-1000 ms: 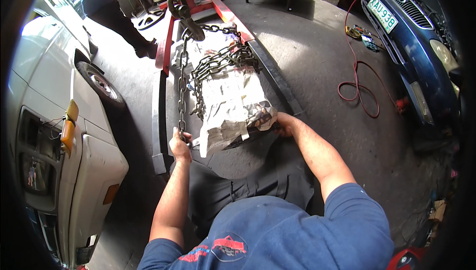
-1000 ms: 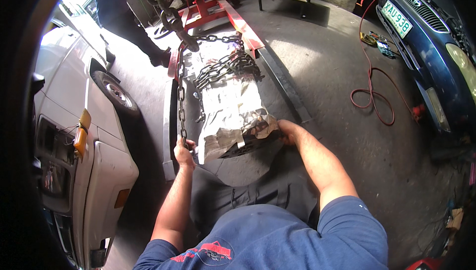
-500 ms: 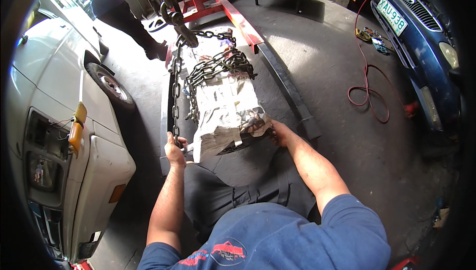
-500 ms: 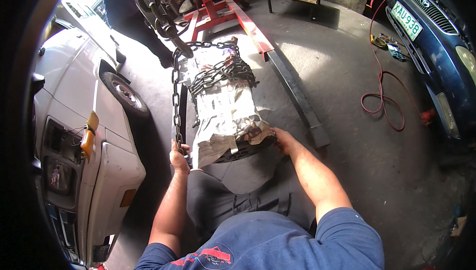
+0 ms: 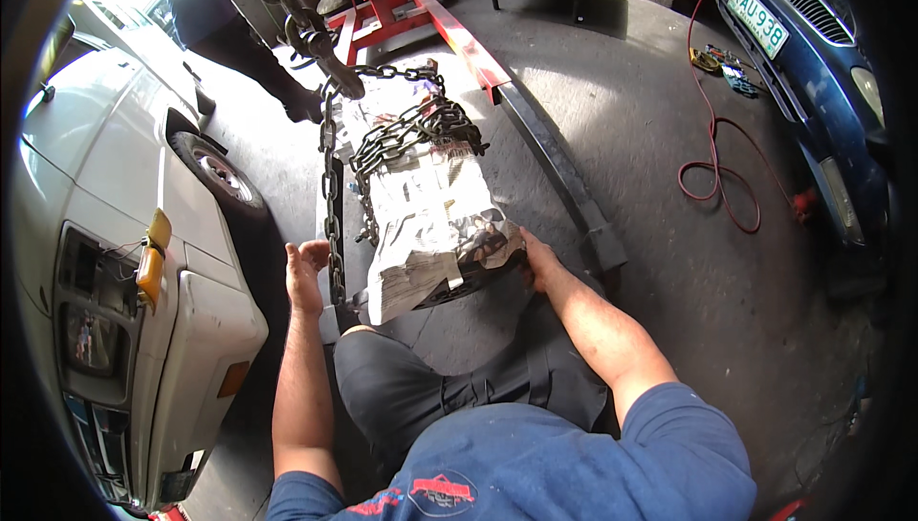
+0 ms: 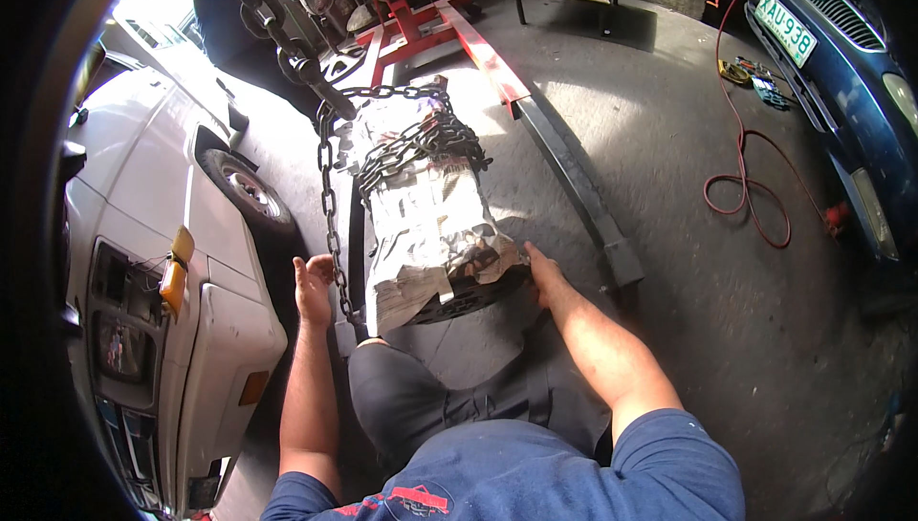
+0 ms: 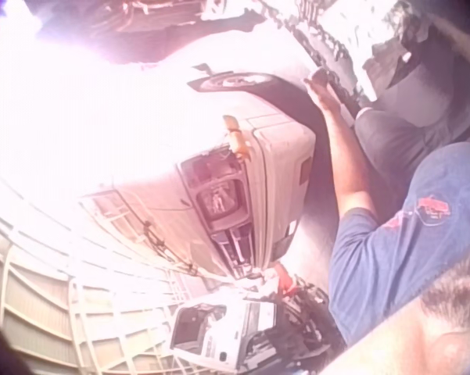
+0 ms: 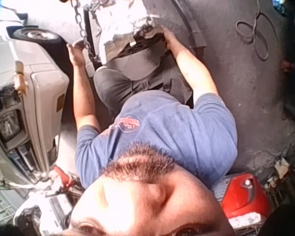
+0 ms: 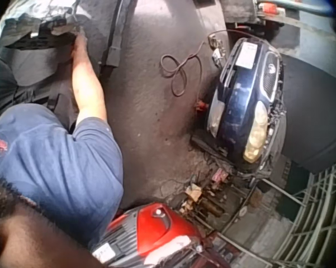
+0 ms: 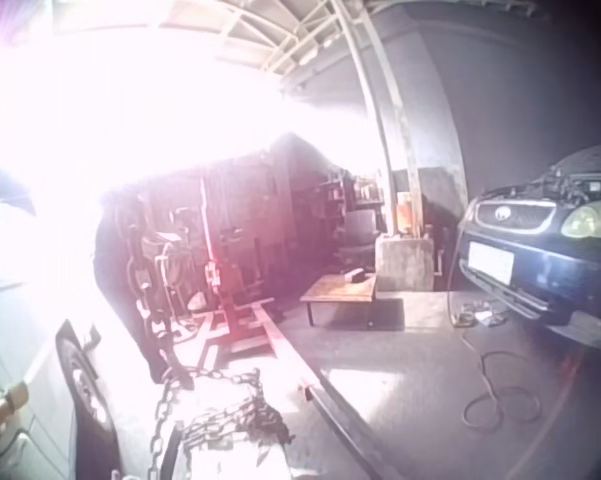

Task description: The person secures a wrapped engine block to a red engine hoist using a metal chain. They wrap the chain around the engine, attach the hook to the hoist, and adjust the chain to ensure the load is stable.

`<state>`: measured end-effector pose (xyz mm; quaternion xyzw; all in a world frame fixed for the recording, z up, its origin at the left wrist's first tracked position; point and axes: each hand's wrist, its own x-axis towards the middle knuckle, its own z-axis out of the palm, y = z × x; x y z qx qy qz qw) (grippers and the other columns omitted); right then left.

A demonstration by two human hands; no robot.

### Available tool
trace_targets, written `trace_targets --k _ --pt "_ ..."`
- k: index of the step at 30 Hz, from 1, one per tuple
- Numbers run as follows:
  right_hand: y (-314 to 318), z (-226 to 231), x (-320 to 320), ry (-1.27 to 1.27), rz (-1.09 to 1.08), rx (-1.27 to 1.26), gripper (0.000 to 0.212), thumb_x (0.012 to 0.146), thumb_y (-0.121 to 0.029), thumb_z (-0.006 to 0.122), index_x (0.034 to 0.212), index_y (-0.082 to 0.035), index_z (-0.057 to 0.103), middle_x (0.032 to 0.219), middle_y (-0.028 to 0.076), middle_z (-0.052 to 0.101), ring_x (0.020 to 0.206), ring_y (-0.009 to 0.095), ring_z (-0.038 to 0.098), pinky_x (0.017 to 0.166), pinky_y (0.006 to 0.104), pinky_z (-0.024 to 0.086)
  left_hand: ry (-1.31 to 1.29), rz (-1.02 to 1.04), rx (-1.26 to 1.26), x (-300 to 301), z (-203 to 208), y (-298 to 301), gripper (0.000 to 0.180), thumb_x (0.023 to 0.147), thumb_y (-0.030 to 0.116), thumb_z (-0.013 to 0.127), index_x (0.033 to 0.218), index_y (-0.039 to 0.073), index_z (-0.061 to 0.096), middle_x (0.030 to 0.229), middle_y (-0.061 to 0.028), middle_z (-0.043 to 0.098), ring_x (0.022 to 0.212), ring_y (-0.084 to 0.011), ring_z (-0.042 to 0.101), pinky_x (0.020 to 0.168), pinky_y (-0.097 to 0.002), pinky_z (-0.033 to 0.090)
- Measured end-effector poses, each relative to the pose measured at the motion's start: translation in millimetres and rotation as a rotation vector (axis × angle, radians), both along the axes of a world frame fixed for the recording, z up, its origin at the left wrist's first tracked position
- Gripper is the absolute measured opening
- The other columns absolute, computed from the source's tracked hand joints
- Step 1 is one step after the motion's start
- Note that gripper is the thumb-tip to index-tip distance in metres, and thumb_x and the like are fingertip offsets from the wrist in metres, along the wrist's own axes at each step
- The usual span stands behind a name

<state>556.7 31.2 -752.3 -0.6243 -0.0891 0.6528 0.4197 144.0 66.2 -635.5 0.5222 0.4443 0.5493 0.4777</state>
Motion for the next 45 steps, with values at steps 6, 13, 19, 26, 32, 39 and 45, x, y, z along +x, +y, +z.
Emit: trace_targets --k 6,13,19,26,32,39,45 --pt "-4 -5 6 -0.034 -0.09 0.026 0.056 0.09 -0.062 0.056 0.1 -0.008 0.065 0.083 0.003 0.059 0.062 0.015 0.051 0.047 0.0313 0.035 0.207 -0.007 0.092 33 -12 -5 0.076 0.097 0.072 0.027 0.085 0.006 0.063 0.077 -0.0031 0.06 0.075 -0.0136 0.055 0.075 -0.0282 0.042" --pt "-12 1 6 -0.063 -0.121 0.049 0.046 0.089 -0.053 0.062 0.095 -0.008 0.066 0.08 0.001 0.058 0.063 0.012 0.052 0.05 0.0294 0.036 0.412 -0.062 0.129 38 -1 -15 0.074 0.101 0.064 0.026 0.066 0.004 0.053 0.057 -0.0029 0.048 0.053 -0.0132 0.046 0.054 -0.0275 0.036" --pt "-23 9 12 -0.171 -0.281 0.212 0.038 0.086 -0.047 0.07 0.089 -0.009 0.066 0.072 -0.001 0.056 0.058 0.011 0.049 0.051 0.0285 0.036 0.499 0.015 0.154 50 -7 -25 0.075 0.102 0.062 0.027 0.056 0.004 0.046 0.051 -0.0028 0.041 0.05 -0.0154 0.04 0.05 -0.0317 0.029" --pt "-24 16 18 -0.228 -0.393 0.292 0.037 0.086 -0.049 0.069 0.077 -0.013 0.065 0.057 -0.004 0.047 0.041 0.008 0.035 0.04 0.0268 0.022 0.394 0.005 0.176 57 -23 -29 0.071 0.103 0.057 0.033 0.059 0.003 0.046 0.054 -0.0013 0.043 0.052 -0.0132 0.04 0.051 -0.0304 0.031" --pt "-17 6 10 -0.184 -0.485 0.336 0.039 0.086 -0.05 0.067 0.085 -0.011 0.066 0.06 -0.002 0.049 0.04 0.008 0.035 0.039 0.0276 0.023 0.347 0.017 0.221 60 -24 -27 0.069 0.104 0.053 0.036 0.06 0.002 0.047 0.053 -0.0015 0.044 0.052 -0.0131 0.041 0.052 -0.0304 0.034" --pt "-8 -10 5 -0.05 -0.459 0.328 0.04 0.088 -0.045 0.061 0.107 -0.01 0.065 0.092 0.0 0.061 0.076 0.014 0.058 0.057 0.0303 0.038 0.324 0.0 0.202 52 -18 -22 0.07 0.103 0.055 0.036 0.061 0.001 0.049 0.053 -0.0019 0.046 0.053 -0.0141 0.044 0.053 -0.0315 0.037" --pt "-9 -9 4 -0.02 -0.4 0.358 0.038 0.085 -0.046 0.071 0.107 -0.015 0.064 0.088 -0.003 0.062 0.069 0.01 0.057 0.055 0.0258 0.042 0.307 -0.025 0.115 43 -12 -25 0.081 0.1 0.066 0.026 0.059 0.004 0.056 0.053 -0.002 0.05 0.052 -0.0144 0.046 0.054 -0.0297 0.037"
